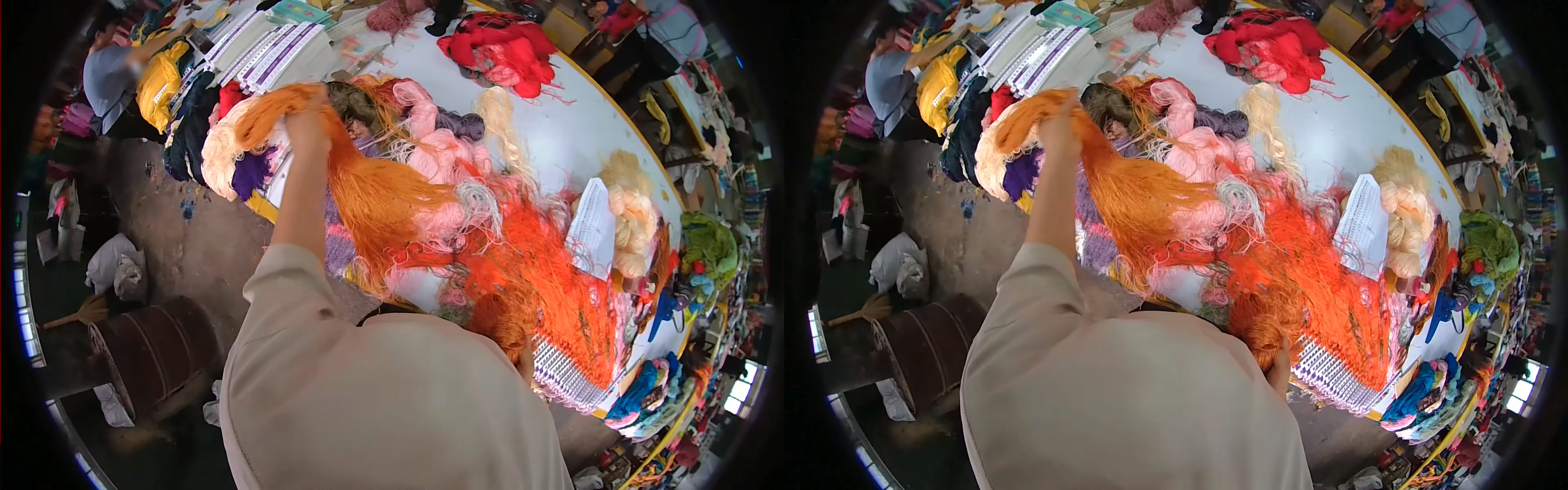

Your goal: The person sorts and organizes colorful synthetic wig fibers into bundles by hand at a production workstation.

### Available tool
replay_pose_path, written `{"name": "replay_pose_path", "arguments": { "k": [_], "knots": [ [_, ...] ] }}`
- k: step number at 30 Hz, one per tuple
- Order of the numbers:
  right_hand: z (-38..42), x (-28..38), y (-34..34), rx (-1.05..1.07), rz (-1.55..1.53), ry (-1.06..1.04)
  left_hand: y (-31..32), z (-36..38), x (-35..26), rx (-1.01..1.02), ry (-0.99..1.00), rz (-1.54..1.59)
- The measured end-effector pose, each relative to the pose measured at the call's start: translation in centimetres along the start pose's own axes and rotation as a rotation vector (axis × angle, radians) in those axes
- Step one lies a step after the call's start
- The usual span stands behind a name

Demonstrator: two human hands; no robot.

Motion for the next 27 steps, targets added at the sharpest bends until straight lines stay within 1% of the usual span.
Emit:
{"name": "replay_pose_path", "arguments": {
  "k": [2,4,6,8,10,11,12,13,14,15,17,19,21,22,24,25,26,27],
  "knots": [
    [-1.0,-0.1,0.0,0.072,-0.056,-0.003,2.5,-0.7,4.4,-0.073,0.142,-0.481],
    [-1.6,0.0,-0.1,0.139,-0.111,-0.011,4.7,0.1,6.4,0.151,0.005,-0.928],
    [-1.9,0.1,-0.4,0.199,-0.166,-0.021,5.7,-0.4,11.5,0.250,0.253,-1.388],
    [-2.1,0.4,-0.7,0.264,-0.223,-0.034,5.8,0.7,12.8,0.281,0.230,-1.388],
    [-2.4,0.5,-1.0,0.329,-0.282,-0.046,5.9,0.8,13.5,0.330,0.386,-1.567],
    [-2.3,0.4,-1.1,0.361,-0.312,-0.046,5.5,0.1,14.9,0.274,0.628,-1.667],
    [-2.3,0.1,-1.2,0.395,-0.342,-0.043,5.4,0.7,13.6,0.278,0.630,-1.671],
    [-2.5,0.0,-1.3,0.433,-0.372,-0.038,5.1,1.9,10.6,0.284,0.407,-1.461],
    [-2.7,-0.3,-1.2,0.473,-0.401,-0.031,4.6,2.5,8.9,0.283,0.193,-1.243],
    [-2.7,-0.5,-1.0,0.511,-0.429,-0.023,3.0,1.9,11.2,0.278,0.194,-1.249],
    [-2.7,-0.9,-0.6,0.590,-0.486,-0.002,-1.2,0.5,16.8,0.430,0.487,-0.774],
    [-3.2,-1.4,-0.1,0.670,-0.541,0.021,-0.9,10.2,7.5,0.326,0.243,-0.437],
    [-3.1,-1.8,0.1,0.744,-0.595,0.044,-4.4,11.8,9.8,0.397,0.004,-0.578],
    [-2.9,-2.0,0.1,0.777,-0.622,0.056,-5.6,12.1,11.1,0.389,0.001,-0.583],
    [-2.3,-2.0,0.1,0.842,-0.676,0.077,-7.8,12.7,12.8,0.162,-0.243,-0.351],
    [-1.8,-2.4,0.2,0.876,-0.702,0.084,-8.3,13.0,12.0,0.130,-0.240,-0.223],
    [-0.9,-1.8,0.0,0.872,-0.701,0.088,-9.7,11.7,12.5,0.044,-0.251,-0.210],
    [0.4,-0.7,-0.6,0.495,-0.324,0.054,-10.7,10.3,13.0,-0.044,-0.260,-0.197]
  ]
}}
Point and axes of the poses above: each hand's wrist, its own z-axis away from the middle knuckle, its own y-axis out of the palm, x = y × z, the point moved 1 cm from there along -z, towards the middle knuckle, and after that the axes turned 12 degrees about -z, right-handed, at the moved point
